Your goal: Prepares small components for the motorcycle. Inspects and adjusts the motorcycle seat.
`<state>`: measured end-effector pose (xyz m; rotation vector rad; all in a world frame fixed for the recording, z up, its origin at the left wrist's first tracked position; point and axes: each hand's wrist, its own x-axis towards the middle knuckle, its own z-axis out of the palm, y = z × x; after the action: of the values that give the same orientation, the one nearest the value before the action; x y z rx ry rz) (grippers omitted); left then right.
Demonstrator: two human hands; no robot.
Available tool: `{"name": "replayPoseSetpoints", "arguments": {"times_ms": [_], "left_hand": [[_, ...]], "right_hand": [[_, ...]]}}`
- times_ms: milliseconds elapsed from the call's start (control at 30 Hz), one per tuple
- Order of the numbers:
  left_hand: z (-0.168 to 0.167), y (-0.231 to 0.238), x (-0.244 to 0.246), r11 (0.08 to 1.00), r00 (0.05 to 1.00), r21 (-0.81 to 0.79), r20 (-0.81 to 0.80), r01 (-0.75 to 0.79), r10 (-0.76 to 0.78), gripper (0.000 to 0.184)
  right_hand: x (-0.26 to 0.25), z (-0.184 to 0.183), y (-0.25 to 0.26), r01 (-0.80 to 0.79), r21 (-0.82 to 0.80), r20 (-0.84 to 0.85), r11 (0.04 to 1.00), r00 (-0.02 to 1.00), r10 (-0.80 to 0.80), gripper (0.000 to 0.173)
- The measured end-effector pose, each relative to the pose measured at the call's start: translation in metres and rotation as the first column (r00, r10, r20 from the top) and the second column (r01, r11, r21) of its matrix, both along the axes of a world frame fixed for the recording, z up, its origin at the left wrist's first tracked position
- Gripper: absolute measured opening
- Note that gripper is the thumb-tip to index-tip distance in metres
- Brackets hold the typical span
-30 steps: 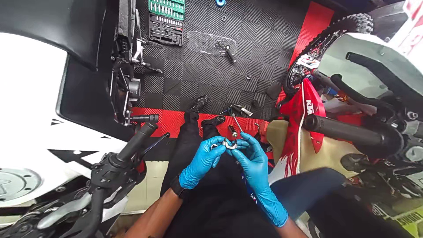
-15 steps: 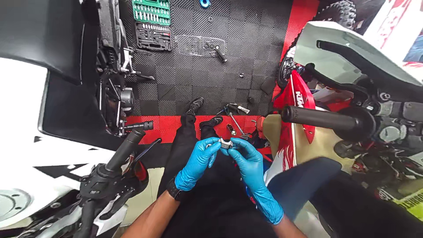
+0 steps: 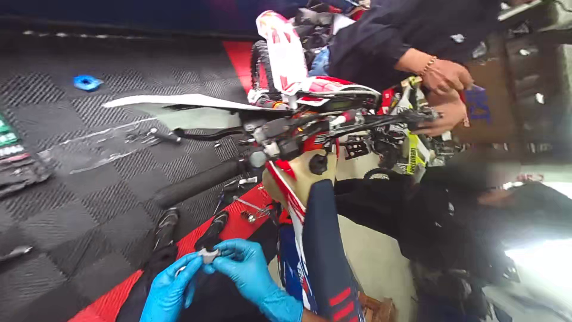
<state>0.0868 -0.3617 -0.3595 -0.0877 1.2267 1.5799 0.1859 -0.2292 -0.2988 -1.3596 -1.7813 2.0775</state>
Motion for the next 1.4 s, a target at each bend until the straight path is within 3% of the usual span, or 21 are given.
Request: {"name": "replayPoseSetpoints", "arguments": {"times_ms": [167,400,533,733,1067,1267,1400], "left_hand": [[0.0,0.025,0.016,0.991,0.992,0.04,0.011,0.125,-0.126,0.025],[0.012,0.054,0.034,0.97,0.97,-0.029,0.008,0.242,-0.241,0.024],[0.017,0.064,0.04,0.949,0.953,-0.108,-0.02,0.298,-0.302,0.022],[0.018,0.067,0.045,0.919,0.925,-0.135,-0.03,0.371,-0.378,0.028],[0.013,0.08,0.084,0.838,0.865,-0.364,-0.14,0.407,-0.481,0.029],[-0.037,0.069,0.105,0.689,0.765,-0.527,-0.108,0.498,-0.635,0.025],[-0.086,0.058,0.118,0.61,0.713,-0.514,0.005,0.603,-0.701,0.027]], "right_hand": [[0.032,0.005,0.008,0.162,-0.003,0.006,0.987,0.987,-0.162,0.024],[0.067,0.004,0.016,0.271,-0.01,-0.016,0.962,0.962,-0.272,0.023],[0.081,-0.002,0.025,0.211,-0.069,0.029,0.975,0.977,-0.21,0.026],[0.101,-0.013,0.035,0.139,-0.163,-0.059,0.977,0.987,-0.15,0.027],[0.139,-0.041,0.048,0.072,-0.235,0.007,0.969,0.997,-0.073,0.029],[0.164,-0.101,0.037,-0.09,-0.304,0.161,0.948,0.976,0.144,0.032],[0.186,-0.149,0.019,-0.008,-0.412,0.162,0.911,0.983,0.083,0.027]]}}
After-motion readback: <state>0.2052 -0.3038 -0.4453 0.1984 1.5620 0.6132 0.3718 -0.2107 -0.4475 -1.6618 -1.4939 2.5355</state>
